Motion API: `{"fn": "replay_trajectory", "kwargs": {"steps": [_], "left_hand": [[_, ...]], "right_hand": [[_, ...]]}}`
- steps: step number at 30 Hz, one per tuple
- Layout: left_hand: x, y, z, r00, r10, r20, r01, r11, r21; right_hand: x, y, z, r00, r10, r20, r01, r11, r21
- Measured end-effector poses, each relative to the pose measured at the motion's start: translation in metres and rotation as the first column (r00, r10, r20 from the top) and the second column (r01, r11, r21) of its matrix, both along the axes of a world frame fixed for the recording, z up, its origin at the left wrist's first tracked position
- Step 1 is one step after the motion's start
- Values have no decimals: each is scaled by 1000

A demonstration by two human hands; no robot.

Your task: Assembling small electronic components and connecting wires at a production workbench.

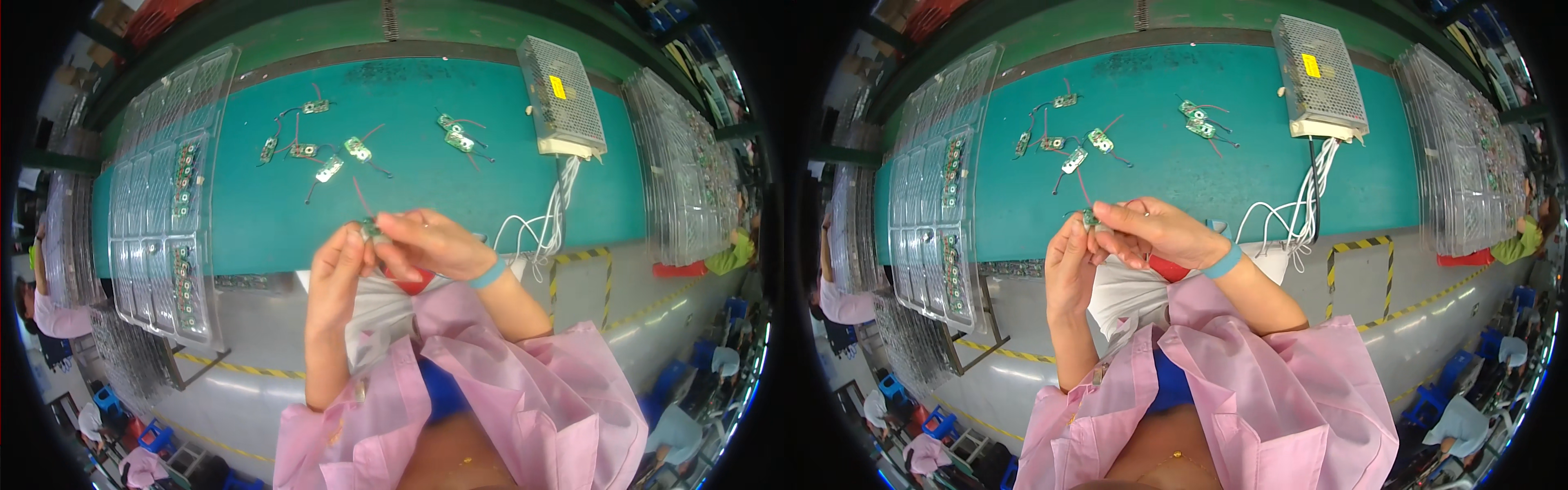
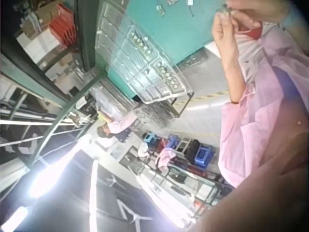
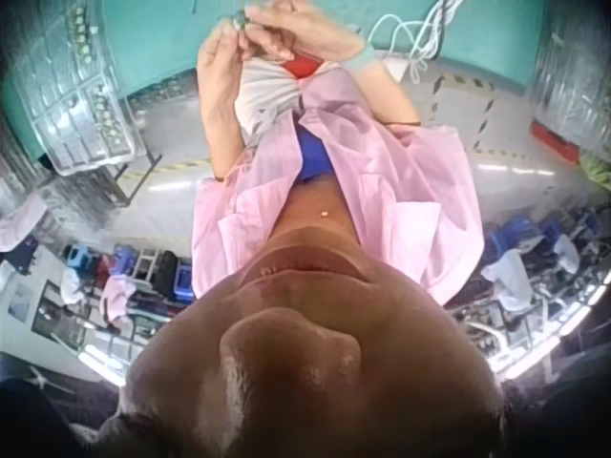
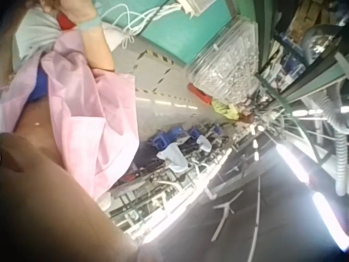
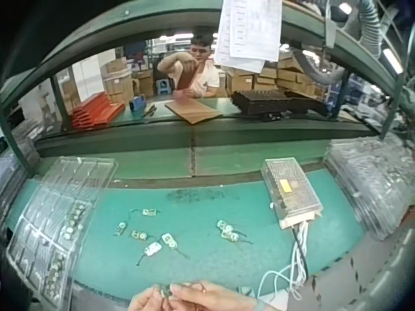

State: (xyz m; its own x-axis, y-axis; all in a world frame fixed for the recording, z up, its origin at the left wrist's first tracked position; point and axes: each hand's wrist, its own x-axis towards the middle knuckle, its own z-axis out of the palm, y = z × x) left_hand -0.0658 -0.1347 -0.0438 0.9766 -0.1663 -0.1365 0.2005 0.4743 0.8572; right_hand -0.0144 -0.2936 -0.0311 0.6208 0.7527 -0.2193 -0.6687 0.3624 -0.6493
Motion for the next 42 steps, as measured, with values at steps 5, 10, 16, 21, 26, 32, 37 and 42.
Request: {"fn": "replay_trajectory", "kwargs": {"steps": [5,10,16,21,26,32,37,42], "left_hand": [[-6,-4,4,1000,15,-17,-16,998,-60],[-7,-9,11,997,45,-66,-53,991,-121],[-12,0,-11,990,126,-65,-137,973,-184],[-9,16,-15,962,273,-28,-274,959,-69],[5,20,-9,921,386,50,-386,890,242],[4,35,-15,926,376,42,-367,867,336],[6,34,-15,930,367,40,-362,888,284],[6,31,-12,933,353,67,-355,880,316]], "right_hand": [[-12,5,2,999,-37,-5,38,991,131],[-17,13,-4,973,-46,-225,131,915,382],[13,-25,-4,849,-324,-418,507,720,473],[24,-28,-11,865,-371,-339,460,855,240],[8,-10,-3,916,-322,-241,315,947,-66],[15,20,9,620,47,783,662,505,-554],[53,44,-27,187,541,820,961,71,-266],[68,54,-39,99,603,792,988,37,-151]]}}
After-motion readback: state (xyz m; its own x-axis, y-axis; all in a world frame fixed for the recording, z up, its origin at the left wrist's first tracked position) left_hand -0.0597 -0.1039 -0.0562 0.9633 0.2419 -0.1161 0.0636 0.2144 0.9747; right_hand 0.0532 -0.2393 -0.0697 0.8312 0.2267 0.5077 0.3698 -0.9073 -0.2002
